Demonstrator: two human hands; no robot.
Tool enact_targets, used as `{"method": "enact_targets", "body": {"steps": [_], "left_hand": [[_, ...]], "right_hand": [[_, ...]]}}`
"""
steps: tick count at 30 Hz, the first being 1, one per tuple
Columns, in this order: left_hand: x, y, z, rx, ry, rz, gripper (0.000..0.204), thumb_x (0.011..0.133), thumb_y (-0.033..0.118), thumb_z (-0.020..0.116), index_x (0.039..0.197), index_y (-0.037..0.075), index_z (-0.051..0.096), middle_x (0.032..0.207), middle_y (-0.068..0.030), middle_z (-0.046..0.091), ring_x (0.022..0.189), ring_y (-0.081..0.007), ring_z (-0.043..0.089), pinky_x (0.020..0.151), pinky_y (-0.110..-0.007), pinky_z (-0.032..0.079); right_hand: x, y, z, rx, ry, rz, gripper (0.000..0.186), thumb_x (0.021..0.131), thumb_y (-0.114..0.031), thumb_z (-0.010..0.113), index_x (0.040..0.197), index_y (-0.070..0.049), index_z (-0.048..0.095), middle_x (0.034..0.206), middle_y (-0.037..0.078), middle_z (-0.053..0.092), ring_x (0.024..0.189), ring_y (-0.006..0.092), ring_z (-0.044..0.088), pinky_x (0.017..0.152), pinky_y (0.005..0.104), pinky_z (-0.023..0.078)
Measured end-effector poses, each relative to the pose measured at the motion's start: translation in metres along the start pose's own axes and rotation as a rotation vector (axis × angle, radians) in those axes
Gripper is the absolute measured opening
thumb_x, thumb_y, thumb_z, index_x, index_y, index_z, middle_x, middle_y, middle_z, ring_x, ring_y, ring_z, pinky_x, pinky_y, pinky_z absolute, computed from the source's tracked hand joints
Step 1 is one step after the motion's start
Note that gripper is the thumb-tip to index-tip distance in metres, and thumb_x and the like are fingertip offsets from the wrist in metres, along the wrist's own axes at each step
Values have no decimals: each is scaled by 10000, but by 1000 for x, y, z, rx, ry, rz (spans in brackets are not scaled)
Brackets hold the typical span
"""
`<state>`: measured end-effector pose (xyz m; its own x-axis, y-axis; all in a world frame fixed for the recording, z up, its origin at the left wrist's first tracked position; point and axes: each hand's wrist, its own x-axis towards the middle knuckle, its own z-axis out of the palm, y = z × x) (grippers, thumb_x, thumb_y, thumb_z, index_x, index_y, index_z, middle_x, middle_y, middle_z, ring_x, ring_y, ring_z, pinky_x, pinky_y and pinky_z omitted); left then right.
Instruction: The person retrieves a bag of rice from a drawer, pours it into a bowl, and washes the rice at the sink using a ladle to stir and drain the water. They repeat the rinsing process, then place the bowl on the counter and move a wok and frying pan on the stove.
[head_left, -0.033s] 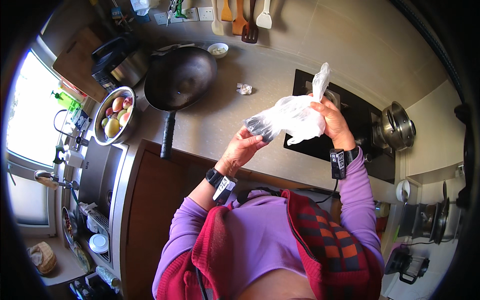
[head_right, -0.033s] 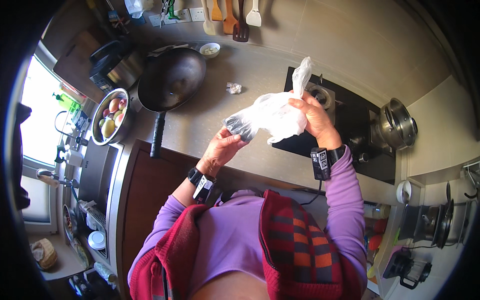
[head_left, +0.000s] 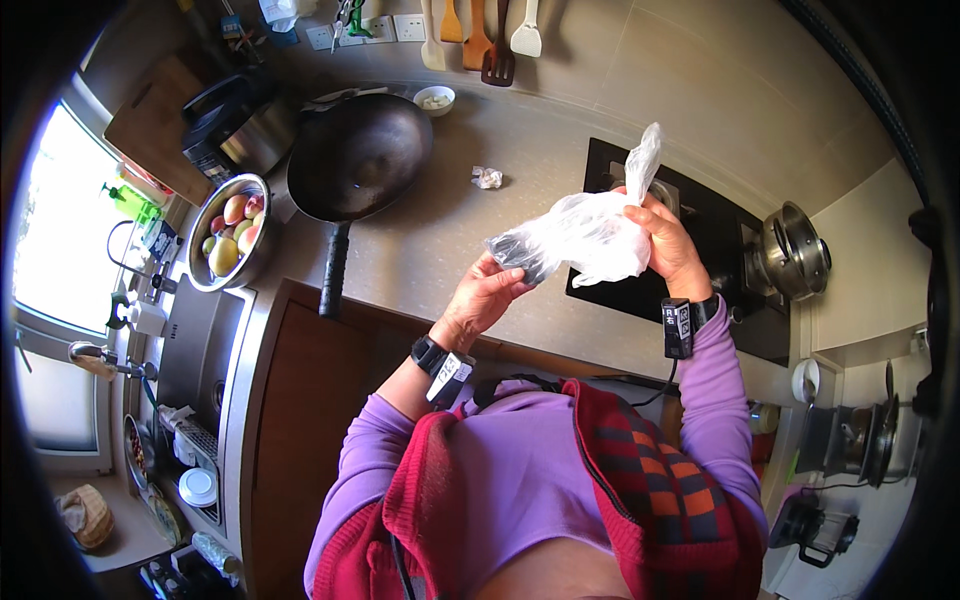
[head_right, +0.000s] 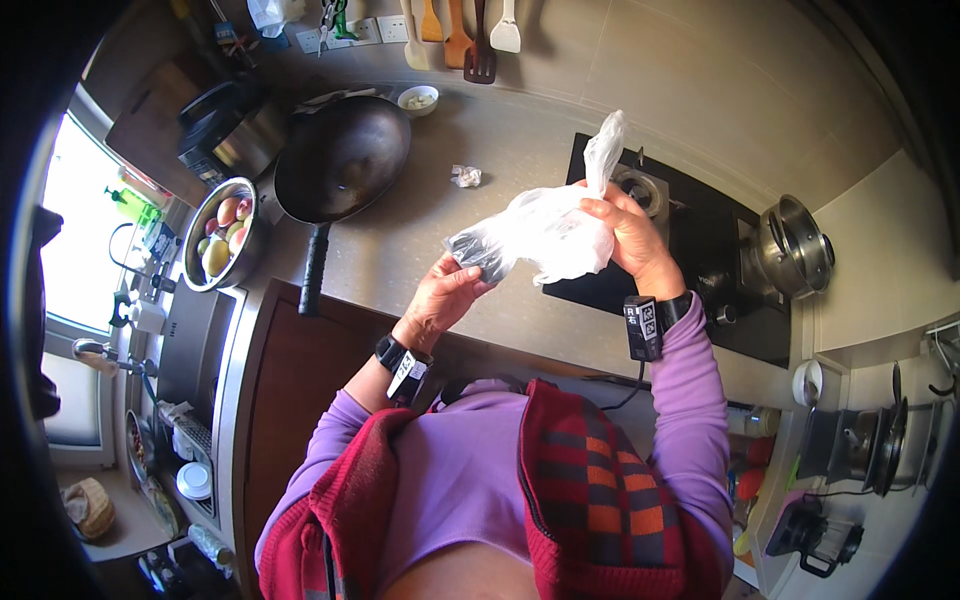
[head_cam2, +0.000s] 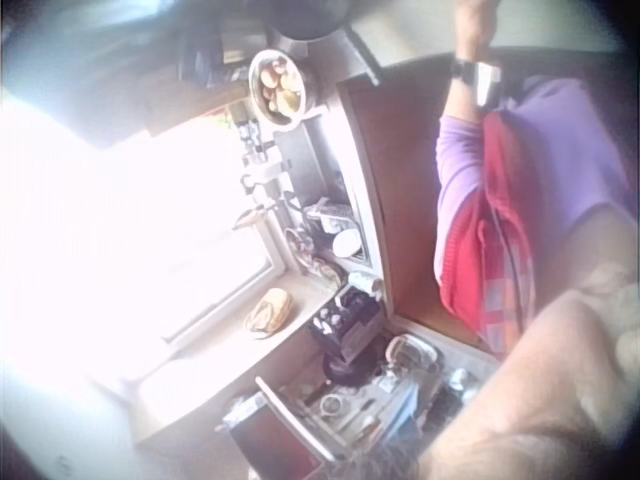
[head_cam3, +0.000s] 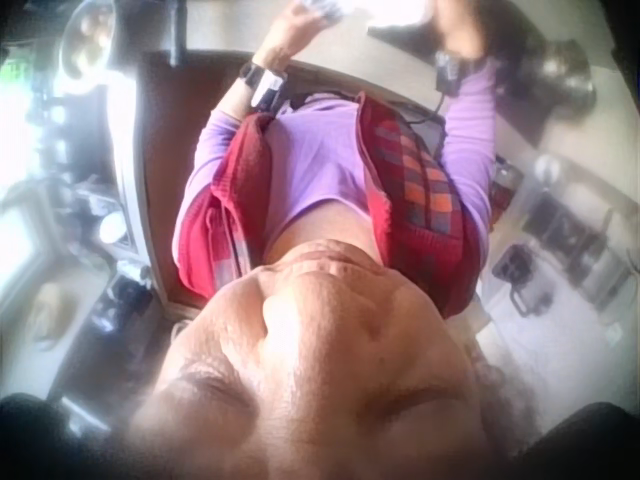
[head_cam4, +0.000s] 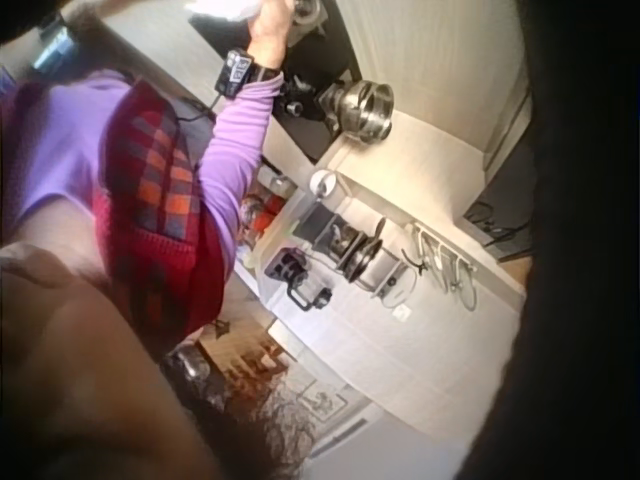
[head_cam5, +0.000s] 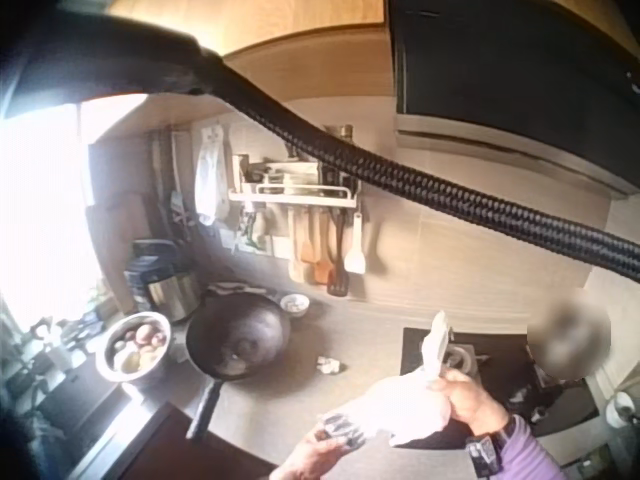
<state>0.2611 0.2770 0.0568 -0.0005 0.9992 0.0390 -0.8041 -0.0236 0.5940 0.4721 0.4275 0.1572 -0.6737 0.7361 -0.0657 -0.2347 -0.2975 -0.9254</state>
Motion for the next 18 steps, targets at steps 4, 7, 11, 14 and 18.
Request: {"method": "enact_targets", "body": {"steps": [4, 7, 11, 14, 18], "left_hand": [[6, -2, -5, 36, 12, 13, 338, 831, 27, 587, 1164, 60, 540, 1147, -79, 585, 1071, -213, 548, 957, -411, 413], [9, 4, -10, 73, -10, -16, 326, 833, 22, 580, 1155, 58, 546, 1131, -73, 592, 1058, -210, 553, 960, -413, 412], [13, 10, -16, 70, -29, -49, 312, 837, 36, 583, 1146, 60, 549, 1126, -68, 592, 1056, -210, 552, 960, -415, 410], [13, 16, -23, 50, -2, -78, 310, 840, 50, 583, 1148, 61, 545, 1134, -69, 588, 1063, -213, 549, 962, -416, 407], [15, 23, -41, 19, 35, -95, 331, 843, 46, 567, 1171, 49, 526, 1159, -79, 575, 1079, -224, 540, 960, -414, 409]], "right_hand": [[-9, -2, -14, 20, -119, -111, 351, 780, -78, 621, 1109, -1, 525, 1016, 72, 570, 973, 165, 552, 878, 301, 435], [-12, 6, -17, -99, 35, -156, 314, 793, -42, 609, 1094, 2, 533, 944, 48, 587, 908, 146, 570, 833, 283, 454], [-9, 20, -17, -402, 208, -265, 230, 822, -63, 612, 1037, 9, 574, 919, 38, 607, 831, 100, 576, 726, 240, 474], [-7, 22, -13, -267, 192, -267, 212, 844, -83, 595, 1027, 22, 582, 913, 40, 614, 818, 103, 579, 731, 243, 473], [-10, 23, 1, -41, 154, -146, 309, 867, -82, 567, 1152, 30, 527, 1054, 73, 598, 984, 159, 558, 895, 274, 423]]}}
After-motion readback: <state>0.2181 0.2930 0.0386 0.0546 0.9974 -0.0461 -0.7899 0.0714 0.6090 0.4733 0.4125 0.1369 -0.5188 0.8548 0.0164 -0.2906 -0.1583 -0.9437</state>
